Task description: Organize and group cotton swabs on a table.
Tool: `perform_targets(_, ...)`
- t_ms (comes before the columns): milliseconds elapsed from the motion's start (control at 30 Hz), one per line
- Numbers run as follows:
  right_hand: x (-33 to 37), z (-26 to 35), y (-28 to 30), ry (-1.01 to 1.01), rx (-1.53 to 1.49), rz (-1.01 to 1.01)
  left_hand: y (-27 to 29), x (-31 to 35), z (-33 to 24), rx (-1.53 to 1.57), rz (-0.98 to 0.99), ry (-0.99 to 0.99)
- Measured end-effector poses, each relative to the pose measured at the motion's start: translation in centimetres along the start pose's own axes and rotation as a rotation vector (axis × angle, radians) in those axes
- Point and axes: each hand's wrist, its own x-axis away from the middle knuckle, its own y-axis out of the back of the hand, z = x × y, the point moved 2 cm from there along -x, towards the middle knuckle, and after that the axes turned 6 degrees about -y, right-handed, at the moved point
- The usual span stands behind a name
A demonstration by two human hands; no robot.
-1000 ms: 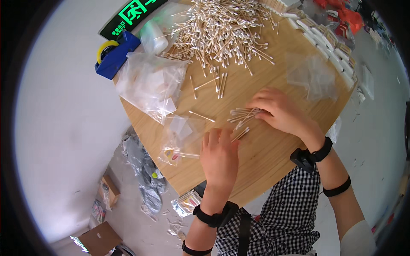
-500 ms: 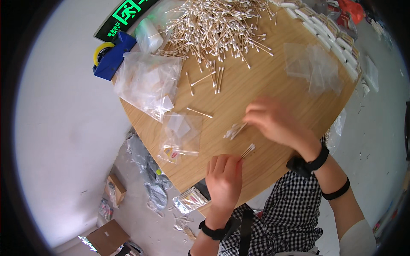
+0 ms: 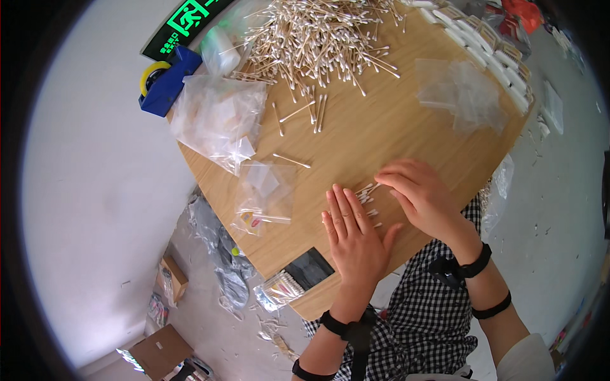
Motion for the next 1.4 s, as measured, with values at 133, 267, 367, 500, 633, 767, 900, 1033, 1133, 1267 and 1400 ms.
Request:
perform_targets(133, -0.2, -0.9, 0.2, 0.024, 0.01, -0.006, -0.3, 0.7, -0.4, -0.081, 0.014, -0.019)
perform_targets(267, -0.3, -1.9, 1.0, 0.01, 0.052, -0.023, -0.1, 1.8, -0.6, -0.097, 0.034, -0.026)
perform_targets(367, -0.7, -2.3, 1.7, -0.03, 0.089, -0.1, -0.5, 2.6, -1.2, -0.054, 0.042, -0.04)
perform_targets(500, -2.0, 0.1, -0.9, 0.005, 0.086, -0.023, -0.9, 3.5, -1.0, -0.045, 0.053, -0.04)
perform_targets(633, -1.2, 2.3, -2.9, 0.09, -0.162, 0.135, -1.0, 3.8, -0.8, 0.037, 0.017, -0.007)
perform_targets(767, 0.6, 1.4, -2.2, -0.132, -0.31, -0.037, -0.4, 3.5, -1.2, 0.014, -0.006, 0.003)
perform_targets(900, 2.2, 0.6, -2.6, -0.312, -0.496, -0.284, -0.5, 1.6, -1.0, -0.074, 0.047, -0.005)
perform_targets(1033, 2.8, 1.2, -2.5, -0.273, -0.42, -0.288, -0.1, -0.7, 0.1, -0.134, -0.008, -0.019)
perform_targets(1133, 2.8, 1.1, -2.5, -0.278, -0.431, -0.291, -0.2, -1.9, 0.7, -0.147, -0.046, -0.033)
perform_targets(1267, 2.9, 1.2, -2.7, -0.264, -0.391, -0.295, -0.3, -1.5, 0.8, -0.133, -0.053, -0.026)
perform_targets(1400, 3.1, 1.0, -2.7, -0.262, -0.356, -0.316, -0.4, 1.8, -0.8, -0.077, 0.032, -0.021)
